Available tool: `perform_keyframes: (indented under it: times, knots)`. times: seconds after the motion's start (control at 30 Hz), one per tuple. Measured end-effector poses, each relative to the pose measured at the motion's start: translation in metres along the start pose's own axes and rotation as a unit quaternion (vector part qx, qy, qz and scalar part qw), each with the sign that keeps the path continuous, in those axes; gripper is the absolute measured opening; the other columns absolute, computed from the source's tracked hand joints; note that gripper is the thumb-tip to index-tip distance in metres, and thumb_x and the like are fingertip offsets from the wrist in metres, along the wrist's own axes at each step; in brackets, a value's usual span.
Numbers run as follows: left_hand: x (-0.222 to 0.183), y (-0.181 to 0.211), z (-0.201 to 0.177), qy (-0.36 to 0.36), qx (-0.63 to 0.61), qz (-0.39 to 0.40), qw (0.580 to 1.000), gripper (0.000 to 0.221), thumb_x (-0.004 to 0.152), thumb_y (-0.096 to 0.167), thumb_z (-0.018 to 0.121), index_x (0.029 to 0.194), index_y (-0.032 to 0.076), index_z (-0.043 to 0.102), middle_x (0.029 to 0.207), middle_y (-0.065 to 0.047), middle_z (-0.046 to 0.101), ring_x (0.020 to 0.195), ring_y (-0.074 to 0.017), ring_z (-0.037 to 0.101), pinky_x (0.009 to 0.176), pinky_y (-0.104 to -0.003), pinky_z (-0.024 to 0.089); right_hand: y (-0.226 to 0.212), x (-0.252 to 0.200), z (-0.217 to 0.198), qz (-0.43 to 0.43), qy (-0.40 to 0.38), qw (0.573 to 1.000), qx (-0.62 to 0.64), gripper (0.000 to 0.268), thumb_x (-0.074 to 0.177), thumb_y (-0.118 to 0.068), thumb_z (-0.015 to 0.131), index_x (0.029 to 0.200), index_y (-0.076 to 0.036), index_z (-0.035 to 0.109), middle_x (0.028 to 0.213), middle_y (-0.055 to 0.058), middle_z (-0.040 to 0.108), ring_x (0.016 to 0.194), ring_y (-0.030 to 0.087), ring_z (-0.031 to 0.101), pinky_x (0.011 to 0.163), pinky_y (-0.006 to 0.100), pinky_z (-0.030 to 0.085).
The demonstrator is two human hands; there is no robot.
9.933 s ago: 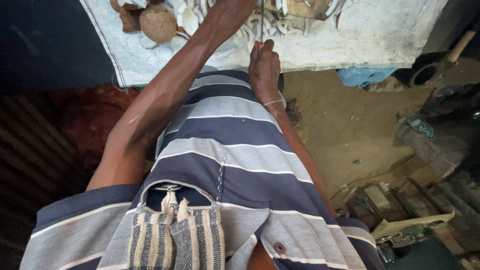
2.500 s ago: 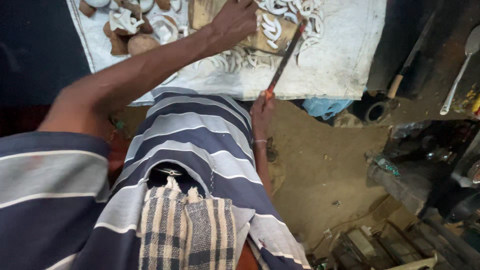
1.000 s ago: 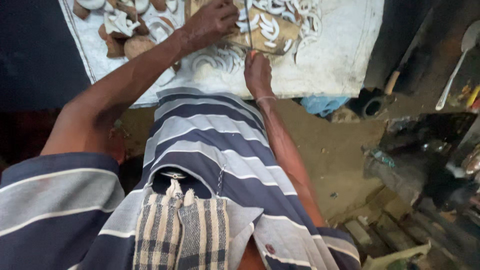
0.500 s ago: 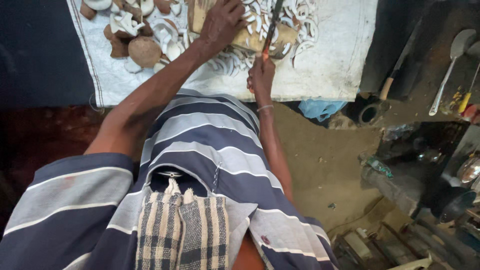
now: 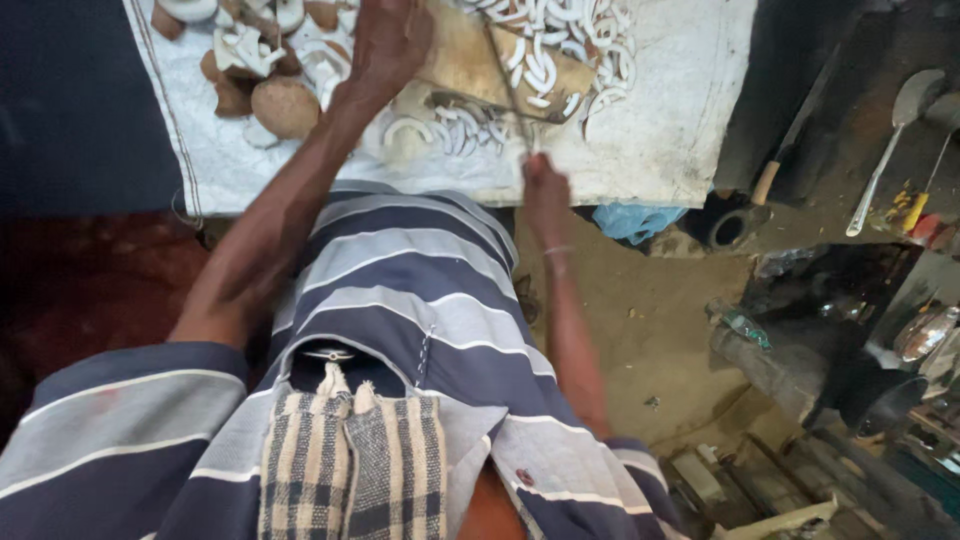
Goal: The person uses a knife to slice coconut meat into smaller pieces on a wooden block, handling the coconut pieces by hand and moving them aside on a cloth-covered surface.
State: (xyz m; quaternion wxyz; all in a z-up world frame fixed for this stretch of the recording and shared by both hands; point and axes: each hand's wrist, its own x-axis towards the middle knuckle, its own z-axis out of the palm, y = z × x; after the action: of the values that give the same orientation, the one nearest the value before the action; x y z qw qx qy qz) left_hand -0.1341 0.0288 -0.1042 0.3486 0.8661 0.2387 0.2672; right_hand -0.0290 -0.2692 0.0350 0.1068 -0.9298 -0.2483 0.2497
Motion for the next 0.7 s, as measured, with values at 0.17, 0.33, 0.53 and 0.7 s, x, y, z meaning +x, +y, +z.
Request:
perform_keyframes:
  times: [0.17, 0.33, 0.53, 0.7]
  knots:
    - [0.013, 0.051, -0.072, -0.079, 0.041, 0.12, 0.989, 0.113, 0.053, 0.053, 0.097, 0.14, -0.005, 0.051, 0.137, -0.026, 0.051, 0.13, -0.047, 0.041, 0.102, -0.067, 0.027, 0.037, 0.073, -0.057, -0.116, 0.086, 0.982, -0.12, 0.03, 0.101, -0.034, 0.062, 0.102, -0.005, 0.067, 0.079, 0.027, 0.07, 0.075, 0.05, 0.068, 0.065, 0.058, 0.052]
    - [0.006, 0.061, -0.079, -0.117, 0.041, 0.06, 0.991, 0.112, 0.06, 0.041, 0.098, 0.152, 0.0, 0.049, 0.15, -0.02, 0.049, 0.142, -0.0419, 0.035, 0.115, -0.066, 0.023, 0.045, 0.101, -0.085, -0.219, 0.13, 0.959, -0.122, 0.029, 0.109, -0.029, 0.06, 0.1, -0.002, 0.066, 0.082, 0.024, 0.071, 0.074, 0.049, 0.066, 0.061, 0.056, 0.047]
    - [-0.011, 0.059, -0.062, -0.07, 0.042, 0.04, 0.996, 0.115, 0.06, 0.04, 0.098, 0.153, 0.001, 0.044, 0.151, -0.021, 0.045, 0.145, -0.0429, 0.033, 0.118, -0.065, 0.022, 0.026, 0.065, -0.034, -0.145, 0.15, 0.974, 0.091, 0.034, 0.113, -0.032, 0.059, 0.094, -0.003, 0.062, 0.068, 0.008, 0.055, 0.059, 0.022, 0.054, 0.055, 0.04, 0.042]
    - [-0.019, 0.054, -0.057, -0.081, -0.004, 0.027, 0.996, 0.113, 0.066, 0.037, 0.097, 0.156, -0.002, 0.04, 0.154, -0.024, 0.041, 0.147, -0.0442, 0.031, 0.121, -0.061, 0.021, 0.0, 0.015, 0.011, -0.041, 0.13, 0.957, 0.258, 0.032, 0.109, -0.035, 0.058, 0.093, -0.007, 0.056, 0.061, -0.003, 0.046, 0.047, 0.006, 0.045, 0.043, 0.027, 0.035]
